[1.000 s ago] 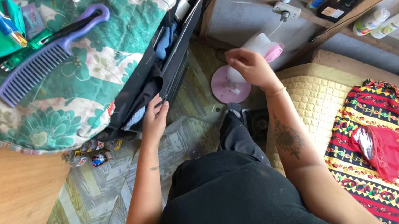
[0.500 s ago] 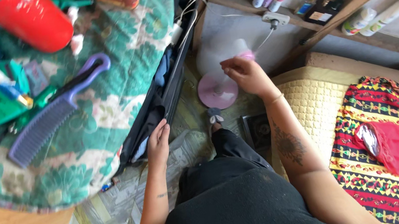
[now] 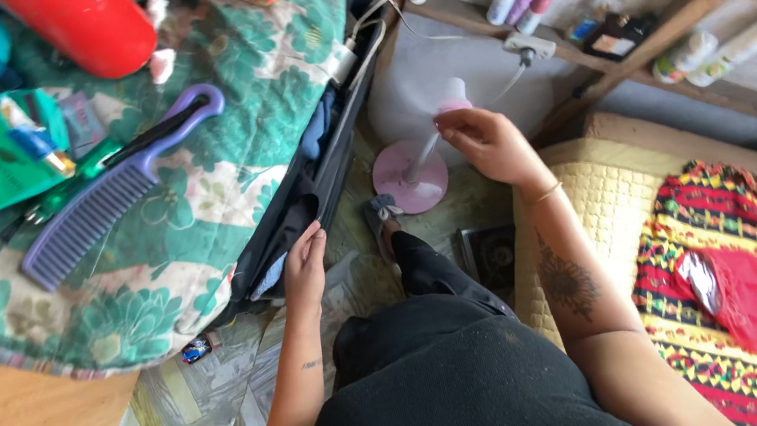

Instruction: The person organizes a cluttered bedside area by moving various items from a drawer and a small tin onto a nearby bed. They handle a red cloth, a small tin, a green tube, a comb, glasses, and a black speaker, placing them into two open drawers on the bed.

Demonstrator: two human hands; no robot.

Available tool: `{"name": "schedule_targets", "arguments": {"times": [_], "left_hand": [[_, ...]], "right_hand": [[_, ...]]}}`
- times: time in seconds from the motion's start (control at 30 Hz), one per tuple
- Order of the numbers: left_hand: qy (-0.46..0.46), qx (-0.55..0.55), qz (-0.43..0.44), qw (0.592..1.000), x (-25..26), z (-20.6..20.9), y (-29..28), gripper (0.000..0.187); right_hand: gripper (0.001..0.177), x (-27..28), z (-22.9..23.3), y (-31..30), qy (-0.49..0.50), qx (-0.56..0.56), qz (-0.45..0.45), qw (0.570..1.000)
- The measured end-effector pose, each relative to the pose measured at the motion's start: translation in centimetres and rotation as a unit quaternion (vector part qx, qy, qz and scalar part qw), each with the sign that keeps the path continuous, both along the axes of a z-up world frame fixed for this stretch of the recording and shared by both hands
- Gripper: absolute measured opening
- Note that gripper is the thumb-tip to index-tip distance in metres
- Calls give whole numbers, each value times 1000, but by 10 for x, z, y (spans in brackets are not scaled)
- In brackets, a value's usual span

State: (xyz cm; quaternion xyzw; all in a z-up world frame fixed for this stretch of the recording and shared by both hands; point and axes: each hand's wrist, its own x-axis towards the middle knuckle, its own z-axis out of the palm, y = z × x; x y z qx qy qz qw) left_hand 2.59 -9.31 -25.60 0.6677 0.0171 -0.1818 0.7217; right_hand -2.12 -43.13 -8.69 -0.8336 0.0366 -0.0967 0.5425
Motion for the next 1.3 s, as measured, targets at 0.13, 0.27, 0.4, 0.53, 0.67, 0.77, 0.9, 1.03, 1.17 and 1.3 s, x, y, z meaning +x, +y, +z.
{"name": "schedule_targets", "arguments": {"times": [0.13,0.27,0.4,0.53,0.67,0.77,0.9,1.03,1.17,1.3], "left_hand": [[68,-63,13,996,-2,7,-2,49],[169,-201,62,963,-8,15,4,51],[202,-285,93,932,-6,19,-1,57],[202,-306,129,921,-5,29,-15,56],[95,-125,81,984,-10,71,-52,47],[-206,109,67,970,-7,110,-85,34],[-471,396,87,783,18,133,-97,26],[-456,416,59,785,41,126,-94,36],[-463,479,36,745,33,95,-88,40],[-461,477,45,747,43,80,-87,38]], "right_hand": [[29,21,-14,11,23,-52,57,997],[34,38,-47,37,28,-33,158,986],[27,47,-65,53,33,-91,252,963],[23,60,-43,30,27,-144,271,951],[27,70,11,-17,23,-115,223,968],[28,90,47,-40,-71,-163,225,958],[24,111,50,-44,-108,-160,257,947],[25,126,51,-37,-119,-158,300,933],[25,125,52,-31,-64,-133,268,952],[27,121,59,-33,-63,-143,272,950]]}}
